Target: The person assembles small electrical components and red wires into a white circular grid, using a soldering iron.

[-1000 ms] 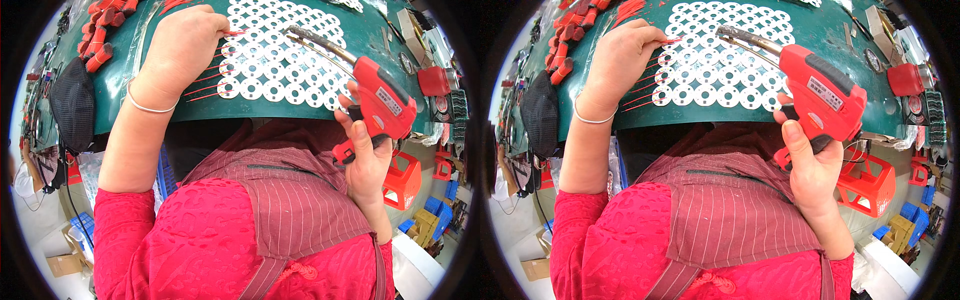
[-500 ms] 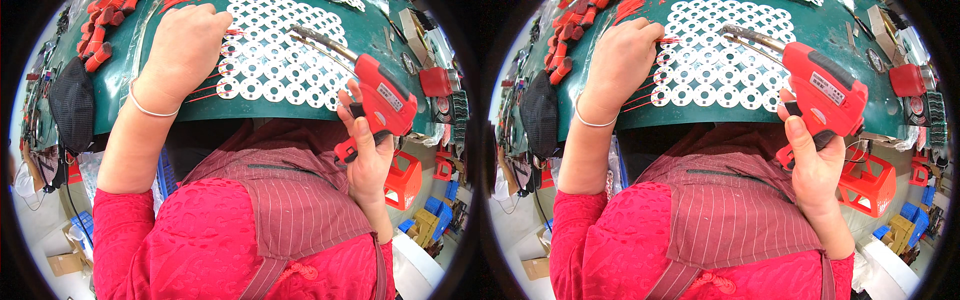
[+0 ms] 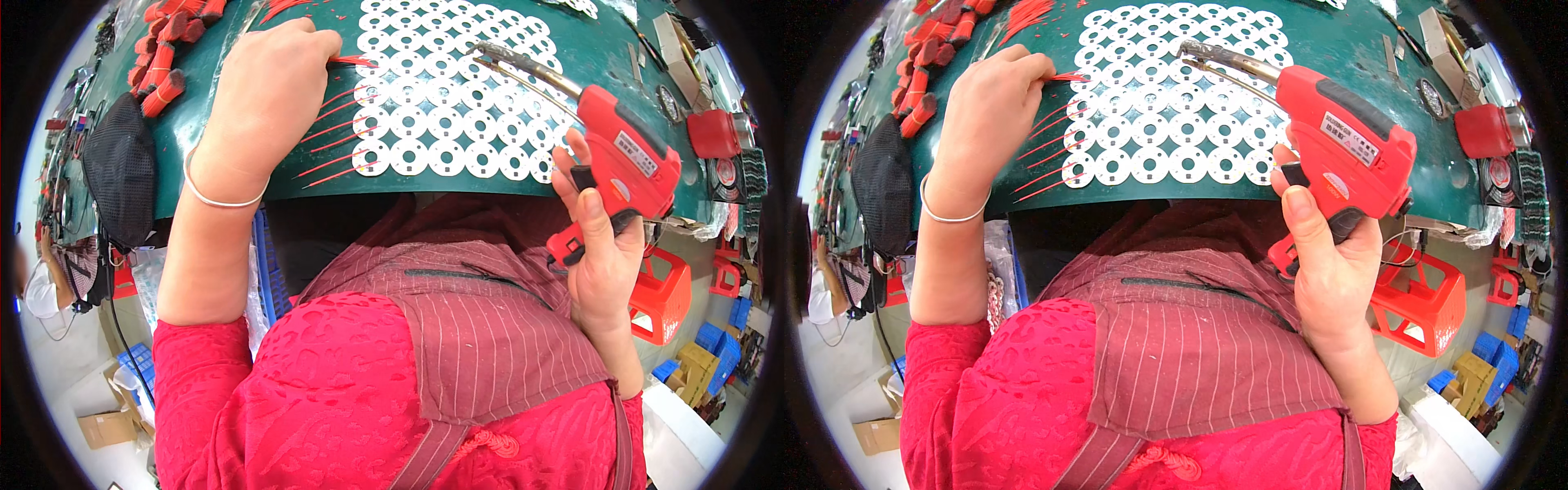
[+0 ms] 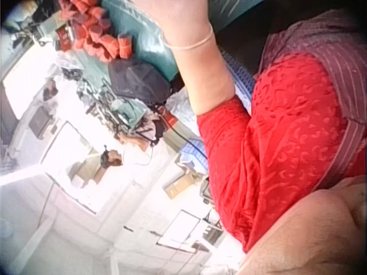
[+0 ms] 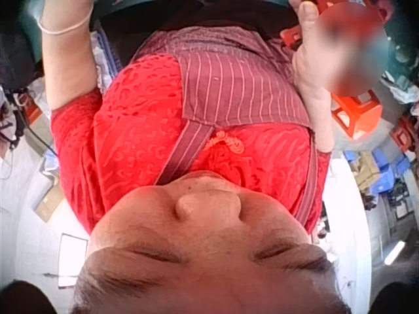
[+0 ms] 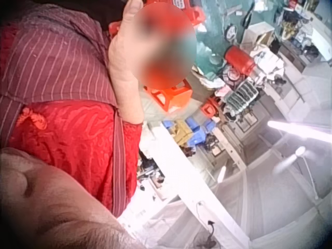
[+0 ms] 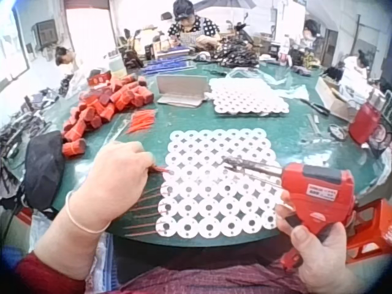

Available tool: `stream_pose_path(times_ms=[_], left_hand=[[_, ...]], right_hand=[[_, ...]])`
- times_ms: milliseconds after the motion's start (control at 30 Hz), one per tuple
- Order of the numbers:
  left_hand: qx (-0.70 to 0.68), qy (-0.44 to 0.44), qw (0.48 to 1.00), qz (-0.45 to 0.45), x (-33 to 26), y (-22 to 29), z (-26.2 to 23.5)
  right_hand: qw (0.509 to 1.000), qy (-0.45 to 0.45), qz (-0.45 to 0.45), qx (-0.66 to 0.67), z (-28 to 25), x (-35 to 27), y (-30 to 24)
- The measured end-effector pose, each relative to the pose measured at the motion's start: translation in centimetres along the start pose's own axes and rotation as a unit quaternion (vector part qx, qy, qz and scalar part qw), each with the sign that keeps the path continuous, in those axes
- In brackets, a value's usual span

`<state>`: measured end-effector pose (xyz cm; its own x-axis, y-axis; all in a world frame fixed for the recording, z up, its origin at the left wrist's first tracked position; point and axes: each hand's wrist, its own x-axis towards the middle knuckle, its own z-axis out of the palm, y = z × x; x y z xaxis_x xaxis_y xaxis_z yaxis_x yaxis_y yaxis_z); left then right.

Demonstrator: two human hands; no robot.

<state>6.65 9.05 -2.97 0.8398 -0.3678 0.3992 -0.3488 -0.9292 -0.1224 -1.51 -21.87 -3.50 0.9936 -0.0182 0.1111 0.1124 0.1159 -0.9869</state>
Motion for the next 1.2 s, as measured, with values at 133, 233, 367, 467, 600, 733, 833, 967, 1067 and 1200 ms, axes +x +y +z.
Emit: stream_pose_path(times_ms=[133,233,367,467,600,733,833,967,1067,1200], left_hand=[[0.023,-0.002,1.000,0.009,-0.6,-0.8,-0.4],[0.003,0.020,1.000,-0.007,-1.2,-2.1,-0.7],[-0.042,0.047,0.997,-0.039,-0.9,-2.2,-1.6],[-0.090,0.078,0.991,-0.068,-0.2,-1.3,-2.2],[-0.198,0.097,0.972,-0.079,0.3,0.0,-2.5],[-0.180,0.062,0.980,-0.051,0.8,1.6,-2.6],[-0.161,0.077,0.984,0.012,1.3,2.9,-1.9],[-0.113,0.109,0.982,0.107,1.8,3.5,-1.0],[-0.083,0.104,0.986,0.100,1.2,3.2,0.1],[-0.089,0.119,0.983,0.105,1.0,3.1,0.0]], right_hand=[[1.000,-0.006,-0.002,0.001,-0.1,0.0,0.1],[1.000,-0.004,-0.001,0.005,-0.1,0.0,0.0],[1.000,-0.016,-0.008,-0.023,-0.2,0.0,0.1],[0.999,-0.022,-0.007,-0.026,-0.4,0.0,0.2],[0.999,-0.026,-0.005,-0.030,-0.5,0.0,0.2],[1.000,-0.019,-0.002,-0.005,-0.3,0.0,0.1],[1.000,-0.014,0.006,0.006,-0.3,0.1,0.0],[1.000,-0.012,0.017,0.006,-0.3,0.2,-0.3],[1.000,-0.014,0.018,0.008,-0.2,0.2,-0.4],[0.999,-0.020,0.017,-0.025,-0.3,0.3,-0.8]])
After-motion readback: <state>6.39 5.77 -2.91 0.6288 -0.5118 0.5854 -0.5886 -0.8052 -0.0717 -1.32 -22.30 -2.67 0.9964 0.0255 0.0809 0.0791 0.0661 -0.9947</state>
